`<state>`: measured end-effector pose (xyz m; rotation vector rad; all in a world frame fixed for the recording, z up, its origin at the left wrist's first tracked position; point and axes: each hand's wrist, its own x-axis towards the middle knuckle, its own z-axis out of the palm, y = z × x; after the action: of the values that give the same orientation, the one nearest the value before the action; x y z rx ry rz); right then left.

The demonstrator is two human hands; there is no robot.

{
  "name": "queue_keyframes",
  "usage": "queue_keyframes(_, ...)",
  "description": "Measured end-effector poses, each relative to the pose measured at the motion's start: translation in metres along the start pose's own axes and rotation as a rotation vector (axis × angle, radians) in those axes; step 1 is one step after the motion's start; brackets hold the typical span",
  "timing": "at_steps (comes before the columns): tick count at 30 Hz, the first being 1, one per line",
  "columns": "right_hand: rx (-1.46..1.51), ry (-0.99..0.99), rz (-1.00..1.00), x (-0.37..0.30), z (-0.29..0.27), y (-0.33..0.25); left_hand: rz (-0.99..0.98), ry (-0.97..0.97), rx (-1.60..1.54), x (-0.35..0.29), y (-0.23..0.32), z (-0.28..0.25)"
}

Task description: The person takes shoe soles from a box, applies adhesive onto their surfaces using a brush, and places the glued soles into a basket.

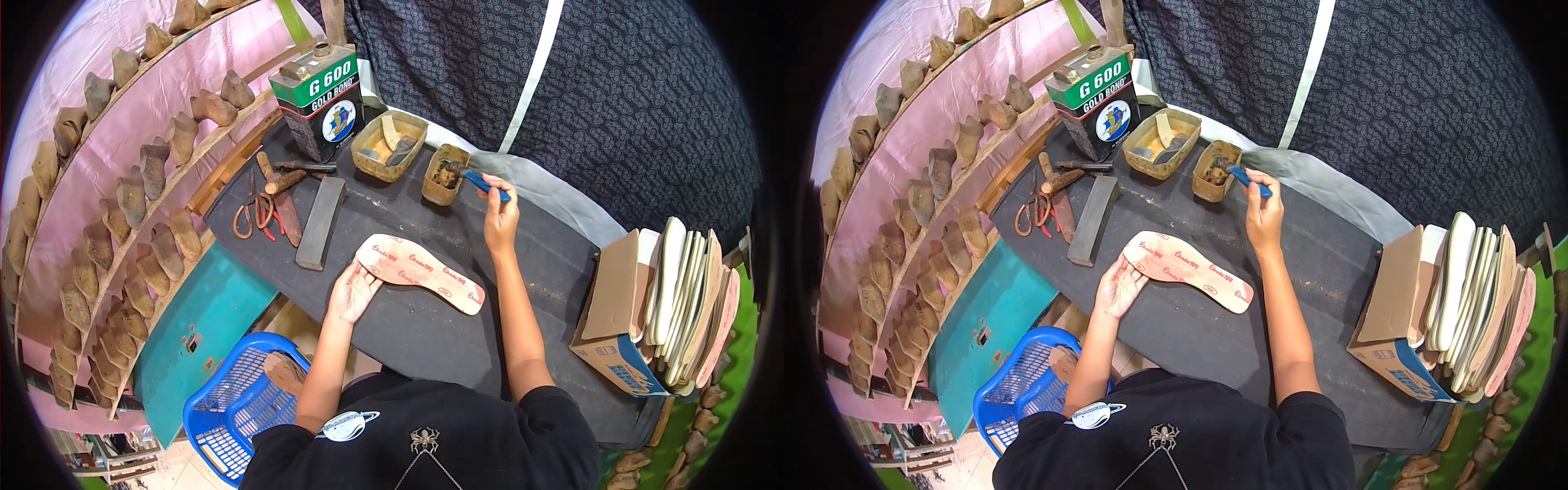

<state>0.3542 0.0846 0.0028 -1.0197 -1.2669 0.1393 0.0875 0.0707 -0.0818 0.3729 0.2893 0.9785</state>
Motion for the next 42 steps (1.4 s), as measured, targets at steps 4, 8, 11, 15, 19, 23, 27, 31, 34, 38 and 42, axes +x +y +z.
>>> queue_keyframes(4, 0.151, 0.156, 0.004, -0.012, -0.002, -0.004, -0.002, 0.001, 0.01, -0.001, 0.001, 0.002)
queue_keyframes(8, 0.453, 0.239, 0.174, -0.04, -0.001, -0.022, -0.015, 0.005, -0.011, 0.0, 0.001, 0.0)
queue_keyframes(11, 0.494, 0.053, 0.281, -0.065, 0.006, -0.03, -0.012, 0.012, -0.012, 0.001, 0.0, -0.003)
queue_keyframes(15, 0.47, -0.067, 0.339, -0.083, 0.013, -0.037, -0.005, 0.016, -0.045, 0.002, 0.0, -0.004)
queue_keyframes(19, 0.375, -0.087, 0.33, -0.083, 0.004, -0.034, -0.004, 0.021, -0.068, 0.002, 0.0, -0.006)
queue_keyframes(23, 0.325, 0.088, 0.16, -0.079, -0.006, -0.028, -0.012, 0.004, -0.085, 0.003, -0.001, -0.009)
queue_keyframes(27, 0.282, 0.042, 0.313, -0.076, 0.002, -0.04, -0.013, 0.016, -0.072, 0.004, 0.0, -0.009)
queue_keyframes(31, 0.421, -0.126, 0.362, -0.083, 0.015, -0.032, -0.009, 0.012, -0.051, 0.003, -0.001, -0.004)
queue_keyframes(34, 0.404, -0.14, 0.397, -0.083, 0.008, -0.024, -0.014, -0.009, -0.074, 0.002, -0.001, -0.004)
queue_keyframes(38, 0.276, 0.042, 0.32, -0.07, -0.005, -0.022, -0.014, 0.016, -0.079, 0.001, 0.0, -0.005)
queue_keyframes(42, 0.281, 0.149, 0.269, -0.06, -0.016, -0.017, -0.016, 0.016, -0.077, 0.002, 0.0, -0.002)
